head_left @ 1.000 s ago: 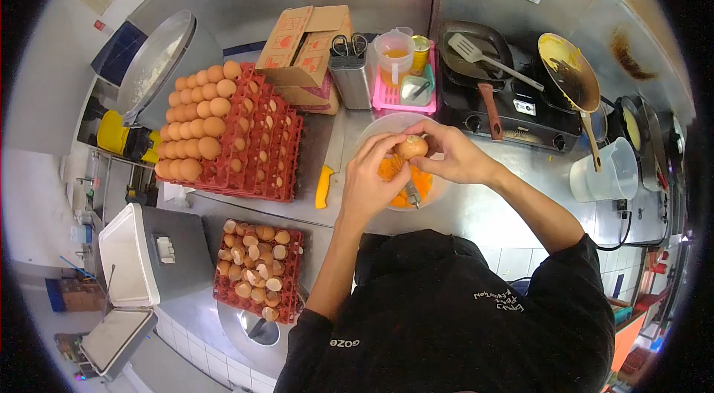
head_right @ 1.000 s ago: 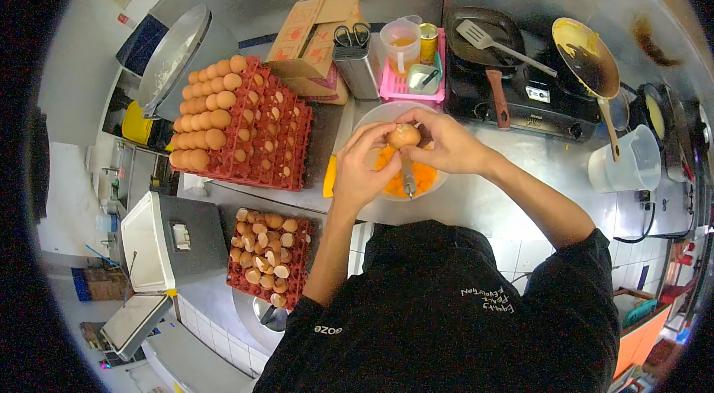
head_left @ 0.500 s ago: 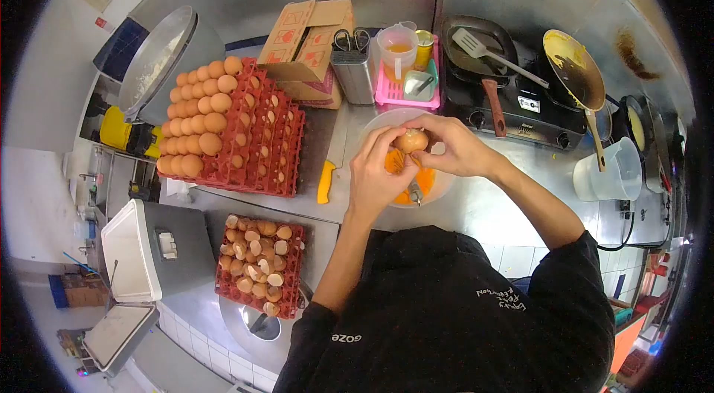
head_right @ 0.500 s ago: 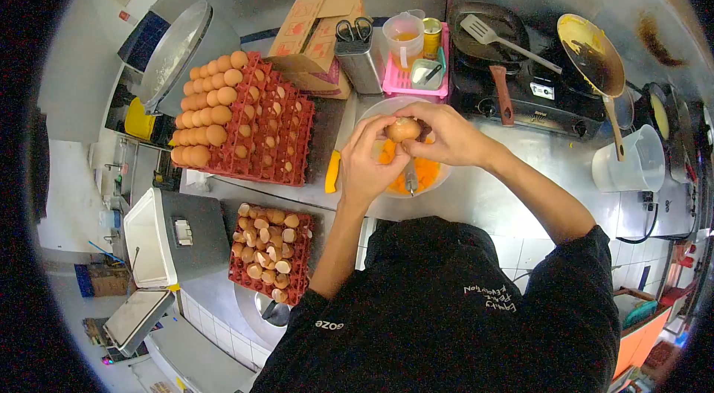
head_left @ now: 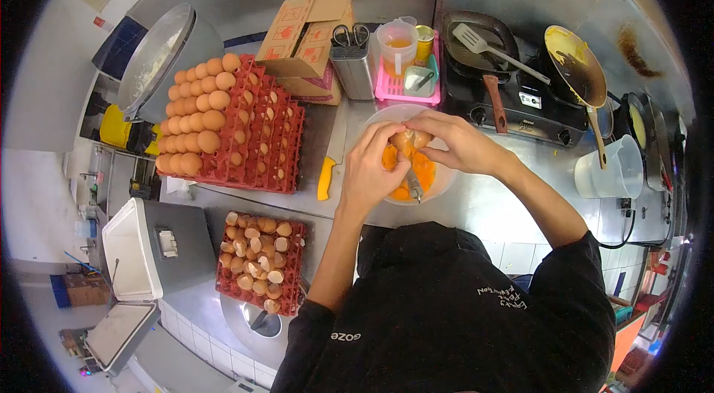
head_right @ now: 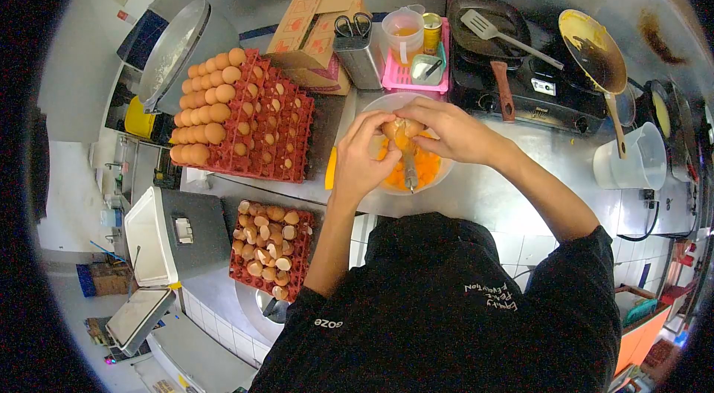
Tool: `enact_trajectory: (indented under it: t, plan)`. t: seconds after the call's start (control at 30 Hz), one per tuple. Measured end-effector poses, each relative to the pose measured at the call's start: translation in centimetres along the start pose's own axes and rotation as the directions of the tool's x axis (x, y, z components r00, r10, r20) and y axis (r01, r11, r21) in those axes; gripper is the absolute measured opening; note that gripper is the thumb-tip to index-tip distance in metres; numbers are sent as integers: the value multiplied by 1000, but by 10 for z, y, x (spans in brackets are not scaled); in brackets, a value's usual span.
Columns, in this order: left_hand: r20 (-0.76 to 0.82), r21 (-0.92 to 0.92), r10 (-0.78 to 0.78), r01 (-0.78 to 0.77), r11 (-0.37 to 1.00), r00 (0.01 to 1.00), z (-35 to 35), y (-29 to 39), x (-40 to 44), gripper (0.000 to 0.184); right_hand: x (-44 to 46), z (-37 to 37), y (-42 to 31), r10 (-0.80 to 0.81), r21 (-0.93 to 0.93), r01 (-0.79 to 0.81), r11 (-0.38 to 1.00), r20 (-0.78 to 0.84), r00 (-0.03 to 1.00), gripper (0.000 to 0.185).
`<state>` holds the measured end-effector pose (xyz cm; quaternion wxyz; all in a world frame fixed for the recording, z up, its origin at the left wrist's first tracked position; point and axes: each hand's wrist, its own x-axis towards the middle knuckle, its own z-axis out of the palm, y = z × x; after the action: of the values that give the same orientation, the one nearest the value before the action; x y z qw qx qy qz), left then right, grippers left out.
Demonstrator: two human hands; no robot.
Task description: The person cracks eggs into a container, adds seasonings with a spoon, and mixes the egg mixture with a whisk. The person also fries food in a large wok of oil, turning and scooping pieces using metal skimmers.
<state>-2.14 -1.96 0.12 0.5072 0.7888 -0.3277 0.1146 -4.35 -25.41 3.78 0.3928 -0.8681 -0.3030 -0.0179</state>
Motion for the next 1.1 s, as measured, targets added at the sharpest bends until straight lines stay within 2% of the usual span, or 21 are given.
enact_trajectory:
  t: [0.2, 0.3, 0.37, 0.4, 0.47, 0.5, 0.57, 0.6, 0.63, 0.67, 0.7, 0.73, 0.8, 0.87, 0.9, 1.0, 1.03, 1.1]
  plan:
    - [35, 90, 66, -69, 994, 997, -8, 8, 4, 44, -5, 4, -9, 2, -120, -9, 993, -63, 998, 57]
    - [18, 58, 65, -66, 996, 998, -8, 9, 5, 43, -7, 5, -7, -26, -177, 7, 984, -108, 994, 59]
    - [6, -70, -21, 21, 997, 1000, -6, 10, 5, 40, -8, 6, -7, -65, -227, 33, 973, -135, 989, 59]
    - [5, -68, -23, 23, 997, 1000, -5, 10, 5, 40, -8, 7, -9, -18, -181, -12, 983, -160, 987, 59]
    - [8, -214, -110, 109, 971, 994, -1, 11, 4, 42, -13, 11, -10, 29, -131, -53, 990, -176, 984, 60]
    - [-10, -203, -119, 115, 972, 993, 5, 8, 2, 42, -17, 15, -6, 45, -79, -62, 995, -206, 977, 61]
    - [66, -245, -141, 153, 958, 988, 9, -4, -3, 48, -14, 20, -3, 101, 29, -97, 995, -209, 973, 63]
    - [16, -209, -165, 164, 964, 986, 6, -5, -3, 48, -16, 22, -2, 155, 72, -144, 987, -185, 970, 63]
    - [11, -135, -58, 59, 989, 998, 5, -6, -2, 49, -18, 27, 3, 111, 85, -99, 991, -149, 983, 63]
    - [23, -66, 48, -46, 997, 999, -1, -7, -2, 50, -21, 33, 7, 211, 281, -156, 947, -178, 961, 62]
    - [-11, -44, 31, -32, 999, 999, -12, -3, -4, 50, -16, 36, 9, 325, 461, -212, 862, -182, 928, 61]
    - [-88, -61, -4, -2, 998, 996, -19, 6, -5, 47, -6, 37, 6, 304, 457, -203, 866, -158, 939, 61]
    - [-179, -78, -35, 21, 997, 983, -33, 11, -12, 44, 16, 34, -7, 332, 582, -188, 791, -151, 931, 57]
    - [-255, -201, -189, 139, 970, 948, -60, 9, -25, 41, 57, 34, -27, 322, 588, -194, 785, -120, 939, 56]
    - [-269, -199, -190, 139, 970, 944, -75, 6, -32, 41, 82, 36, -38, 266, 603, -161, 781, -88, 960, 56]
    - [-561, -74, -207, 200, 977, 801, -124, -11, -59, 30, 163, 52, -81, 116, 598, -107, 795, 24, 993, 54]
    - [-634, -63, -203, 212, 975, 746, -141, -17, -67, 27, 188, 64, -96, 36, 543, -34, 839, 6, 999, 53]
    - [-758, -13, -203, 298, 955, 619, -181, -24, -77, 34, 236, 94, -118, -127, 433, 134, 891, -47, 991, 53]
